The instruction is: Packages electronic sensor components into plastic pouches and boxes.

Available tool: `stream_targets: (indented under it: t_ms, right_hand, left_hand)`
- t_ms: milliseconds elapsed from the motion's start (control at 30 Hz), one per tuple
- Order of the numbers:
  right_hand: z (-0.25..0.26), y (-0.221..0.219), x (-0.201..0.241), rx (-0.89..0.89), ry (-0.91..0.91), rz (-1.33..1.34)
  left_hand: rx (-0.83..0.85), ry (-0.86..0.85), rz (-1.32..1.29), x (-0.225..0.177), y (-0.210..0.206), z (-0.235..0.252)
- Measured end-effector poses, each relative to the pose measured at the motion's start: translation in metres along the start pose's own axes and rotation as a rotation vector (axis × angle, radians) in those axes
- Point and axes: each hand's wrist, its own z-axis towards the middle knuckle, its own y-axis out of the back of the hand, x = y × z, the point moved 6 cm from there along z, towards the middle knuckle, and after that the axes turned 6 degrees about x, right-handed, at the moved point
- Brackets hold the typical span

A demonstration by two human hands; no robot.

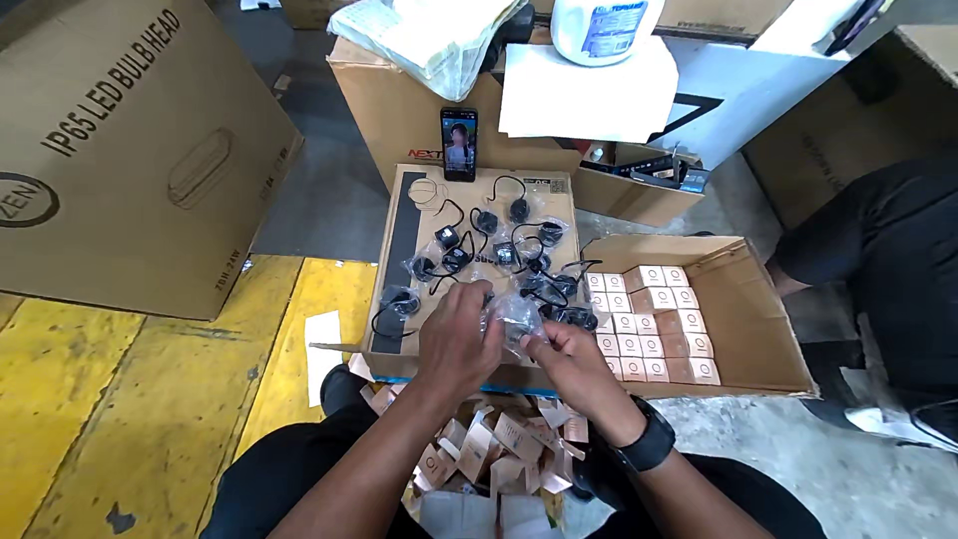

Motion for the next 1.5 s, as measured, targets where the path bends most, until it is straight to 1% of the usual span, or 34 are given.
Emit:
stream_targets:
  t_ms: [133, 200, 300, 467, 533, 567, 600, 667, 700, 767, 833, 900, 967, 1033, 1067, 1133, 1200, 1233, 1300, 1367, 1433, 1500]
  right_hand:
    - [-0.002, -0.002, 0.001, -0.044, 0.046, -0.138]
    - [-0.002, -0.002, 0.001, -0.075, 0.054, -0.187]
    - [-0.002, 0.000, 0.004, -0.100, 0.092, -0.204]
    - [-0.005, -0.003, 0.013, -0.111, 0.319, -0.178]
    - [-0.009, 0.000, 0.019, -0.163, 0.405, -0.115]
    - [-0.010, 0.004, 0.020, -0.207, 0.413, -0.067]
    - [-0.009, 0.009, 0.019, -0.253, 0.382, -0.001]
    - [-0.002, 0.017, 0.012, -0.272, 0.224, 0.162]
    - [0.003, 0.018, 0.005, -0.231, 0.114, 0.243]
    - [0.010, 0.011, -0.009, -0.066, -0.073, 0.472]
    - [0.011, -0.002, -0.016, 0.078, -0.164, 0.738]
    - [0.010, -0.006, -0.013, 0.107, -0.131, 0.839]
    - [0.008, -0.002, -0.009, 0.065, -0.090, 0.817]
    - [0.008, 0.000, -0.008, 0.031, -0.098, 0.777]
    - [0.008, -0.001, -0.009, 0.048, -0.124, 0.755]
    - [0.006, -0.007, -0.009, 0.158, -0.167, 0.755]
    - [0.003, -0.014, -0.006, 0.256, -0.160, 0.803]
    - [0.002, -0.015, -0.005, 0.259, -0.142, 0.807]
    - [0.003, -0.012, -0.003, 0.196, -0.101, 0.783]
    - [0.004, -0.006, -0.004, 0.125, -0.086, 0.768]
    - [0.006, 0.000, -0.007, 0.054, -0.090, 0.805]
    - [0.007, 0.005, -0.009, 0.013, -0.086, 0.863]
  left_hand:
    - [-0.021, -0.189, 0.172, -0.006, -0.009, -0.002]
    - [0.009, -0.230, 0.204, -0.006, -0.016, -0.005]
    - [0.078, -0.161, 0.144, -0.004, -0.021, -0.006]
    - [0.169, 0.004, -0.003, 0.000, -0.019, -0.005]
    - [0.186, 0.068, -0.101, 0.005, -0.016, -0.003]
    - [0.204, 0.112, -0.190, 0.007, -0.015, -0.001]
    - [0.209, 0.145, -0.294, 0.010, -0.014, 0.000]
    - [0.201, 0.175, -0.535, 0.011, -0.010, 0.003]
    - [0.191, 0.171, -0.643, 0.010, -0.008, 0.004]
    - [0.189, 0.161, -0.770, 0.009, -0.005, 0.005]
    - [0.218, 0.157, -0.794, 0.007, -0.007, 0.005]
    - [0.245, 0.157, -0.784, 0.004, -0.010, 0.004]
    - [0.243, 0.149, -0.784, 0.003, -0.010, 0.002]
    - [0.240, 0.154, -0.768, 0.003, -0.009, 0.002]
    - [0.230, 0.159, -0.751, 0.004, -0.009, 0.002]
    - [0.204, 0.157, -0.713, 0.005, -0.007, 0.003]
    - [0.196, 0.123, -0.680, 0.005, -0.006, 0.003]
    - [0.199, 0.104, -0.657, 0.004, -0.005, 0.003]
    - [0.203, 0.105, -0.621, 0.005, -0.005, 0.003]
    - [0.177, 0.149, -0.566, 0.010, -0.001, 0.005]
    - [0.108, 0.178, -0.471, 0.016, 0.009, 0.008]
    - [0.038, 0.193, -0.488, 0.021, 0.018, 0.011]
